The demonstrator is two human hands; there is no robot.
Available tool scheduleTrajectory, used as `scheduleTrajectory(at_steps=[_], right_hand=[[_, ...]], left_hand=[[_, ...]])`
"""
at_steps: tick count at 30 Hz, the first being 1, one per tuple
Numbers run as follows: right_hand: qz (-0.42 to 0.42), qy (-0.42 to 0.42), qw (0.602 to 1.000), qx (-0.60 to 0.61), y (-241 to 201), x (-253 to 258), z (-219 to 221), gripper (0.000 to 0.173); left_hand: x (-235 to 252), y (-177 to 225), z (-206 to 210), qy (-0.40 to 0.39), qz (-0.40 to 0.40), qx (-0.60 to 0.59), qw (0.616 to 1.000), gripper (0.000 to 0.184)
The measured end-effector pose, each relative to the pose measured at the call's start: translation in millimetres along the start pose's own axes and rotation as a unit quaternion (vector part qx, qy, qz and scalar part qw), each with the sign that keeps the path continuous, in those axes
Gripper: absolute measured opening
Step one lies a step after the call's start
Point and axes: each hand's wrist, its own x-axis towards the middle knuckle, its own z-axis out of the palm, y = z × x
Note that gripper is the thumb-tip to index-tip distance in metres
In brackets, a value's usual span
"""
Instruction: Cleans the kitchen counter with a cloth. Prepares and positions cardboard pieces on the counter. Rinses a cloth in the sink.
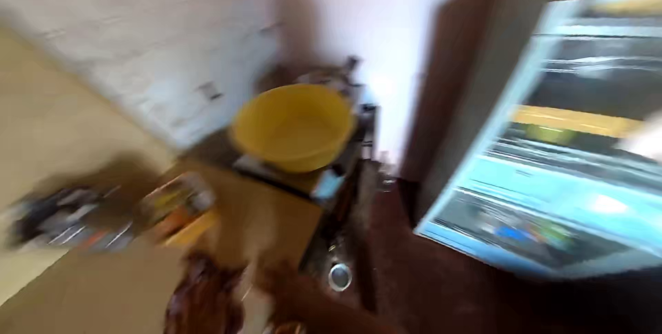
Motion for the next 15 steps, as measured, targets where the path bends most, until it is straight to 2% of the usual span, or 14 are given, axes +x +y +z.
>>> scheduleTrajectory(at_steps=[2, 5, 7, 9, 10, 11, 13, 15], right_hand=[[-0.03, -0.026, 0.999, 0.021, 13, 6, 14, 0.085], [-0.036, -0.103, 0.993, -0.033, 10, 14, 10, 0.094], [-0.066, -0.085, 0.993, -0.05, 15, 15, 16, 0.094], [-0.095, -0.043, 0.992, -0.066, 21, 14, 24, 0.095], [-0.1, -0.035, 0.992, -0.073, 22, 14, 26, 0.097], [-0.106, -0.027, 0.991, -0.074, 22, 15, 27, 0.098], [-0.102, -0.044, 0.991, -0.08, 19, 15, 25, 0.1], [-0.099, -0.065, 0.989, -0.09, 20, 16, 22, 0.102]], left_hand=[[-54, -55, -10, -0.002, -0.133, -0.011, 0.991, 0.058], [-171, -140, -28, 0.026, -0.316, 0.015, 0.948, 0.06], [-225, -156, -47, 0.0, -0.445, 0.007, 0.896, 0.059], [-232, -146, -56, -0.003, -0.526, -0.015, 0.85, 0.059], [-224, -136, -53, 0.006, -0.533, -0.022, 0.846, 0.061], [-213, -123, -46, 0.012, -0.513, -0.029, 0.858, 0.062], [-186, -81, -30, 0.011, -0.404, -0.005, 0.915, 0.067], [-155, -33, -19, -0.02, -0.289, -0.032, 0.957, 0.07]])
